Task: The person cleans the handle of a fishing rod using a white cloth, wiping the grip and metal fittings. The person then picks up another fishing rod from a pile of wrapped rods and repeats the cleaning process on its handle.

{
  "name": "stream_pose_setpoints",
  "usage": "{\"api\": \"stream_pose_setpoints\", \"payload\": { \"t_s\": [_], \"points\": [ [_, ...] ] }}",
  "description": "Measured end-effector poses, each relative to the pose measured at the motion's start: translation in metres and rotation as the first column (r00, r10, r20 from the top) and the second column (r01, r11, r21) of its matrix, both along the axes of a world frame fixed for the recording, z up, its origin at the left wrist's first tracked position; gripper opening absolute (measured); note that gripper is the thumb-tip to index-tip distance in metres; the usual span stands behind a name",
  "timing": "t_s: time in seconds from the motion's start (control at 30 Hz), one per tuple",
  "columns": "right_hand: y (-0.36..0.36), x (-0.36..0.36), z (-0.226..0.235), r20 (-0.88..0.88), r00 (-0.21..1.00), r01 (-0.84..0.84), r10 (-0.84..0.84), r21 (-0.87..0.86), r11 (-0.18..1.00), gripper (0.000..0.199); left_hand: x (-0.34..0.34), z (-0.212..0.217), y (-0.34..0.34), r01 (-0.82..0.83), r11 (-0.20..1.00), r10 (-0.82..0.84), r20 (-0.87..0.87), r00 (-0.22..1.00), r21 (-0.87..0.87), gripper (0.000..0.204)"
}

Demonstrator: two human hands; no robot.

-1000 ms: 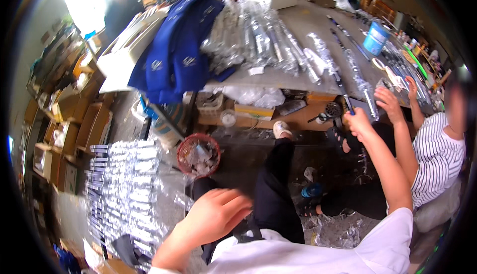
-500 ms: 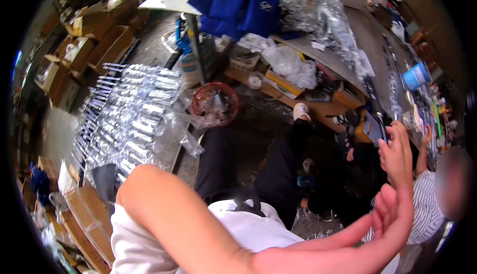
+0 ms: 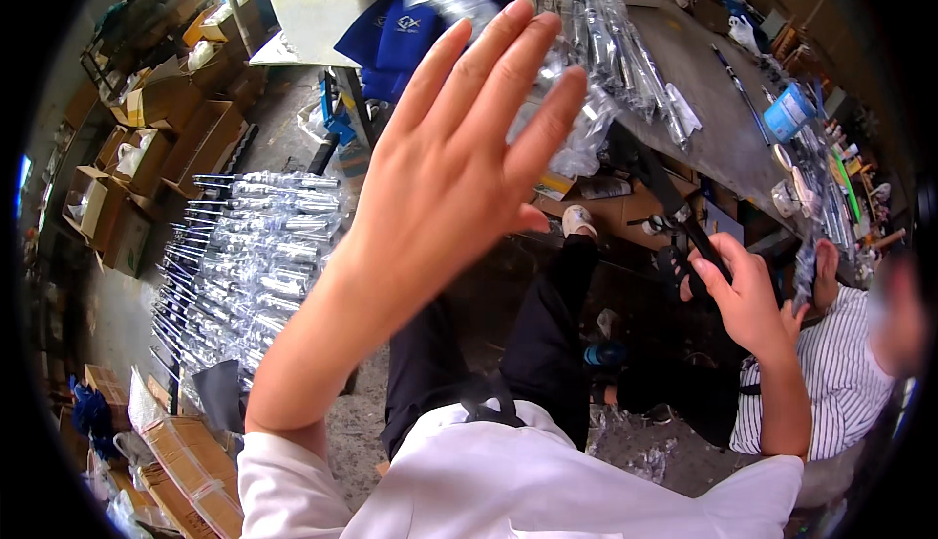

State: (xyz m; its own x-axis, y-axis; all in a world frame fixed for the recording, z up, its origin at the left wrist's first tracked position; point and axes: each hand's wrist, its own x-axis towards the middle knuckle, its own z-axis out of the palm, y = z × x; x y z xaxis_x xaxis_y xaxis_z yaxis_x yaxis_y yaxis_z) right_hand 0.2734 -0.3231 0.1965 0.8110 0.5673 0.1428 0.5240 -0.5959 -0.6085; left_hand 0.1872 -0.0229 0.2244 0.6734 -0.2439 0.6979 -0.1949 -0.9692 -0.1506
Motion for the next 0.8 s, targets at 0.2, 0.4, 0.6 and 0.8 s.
{"api": "stream_pose_setpoints", "payload": {
  "t_s": [0.2, 0.4, 0.6, 0.8],
  "points": [
    [0.007, -0.012, 0.032, -0.027, 0.964, -0.267, 0.266, -0.144, 0.953, 0.023, 0.024, -0.024, 0.01, 0.115, 0.962, -0.119, 0.002, 0.993, 0.247, 0.072],
    [0.013, 0.002, 0.059, 0.08, 0.87, -0.441, 0.486, -0.313, 0.841, 0.024, -0.026, -0.017, -0.006, 0.239, 0.928, -0.195, -0.176, 0.965, 0.286, 0.066],
    [0.034, 0.017, 0.063, 0.584, 0.649, -0.352, 0.487, -0.338, 0.873, 0.028, -0.036, -0.034, -0.021, 0.185, 0.981, -0.195, -0.302, 0.933, -0.063, 0.059],
    [0.015, 0.018, 0.029, 0.61, 0.789, -0.355, -0.073, 0.549, 0.757, 0.015, -0.039, -0.041, -0.05, 0.045, 0.736, -0.407, -0.389, 0.826, -0.676, 0.053]
  ]
}}
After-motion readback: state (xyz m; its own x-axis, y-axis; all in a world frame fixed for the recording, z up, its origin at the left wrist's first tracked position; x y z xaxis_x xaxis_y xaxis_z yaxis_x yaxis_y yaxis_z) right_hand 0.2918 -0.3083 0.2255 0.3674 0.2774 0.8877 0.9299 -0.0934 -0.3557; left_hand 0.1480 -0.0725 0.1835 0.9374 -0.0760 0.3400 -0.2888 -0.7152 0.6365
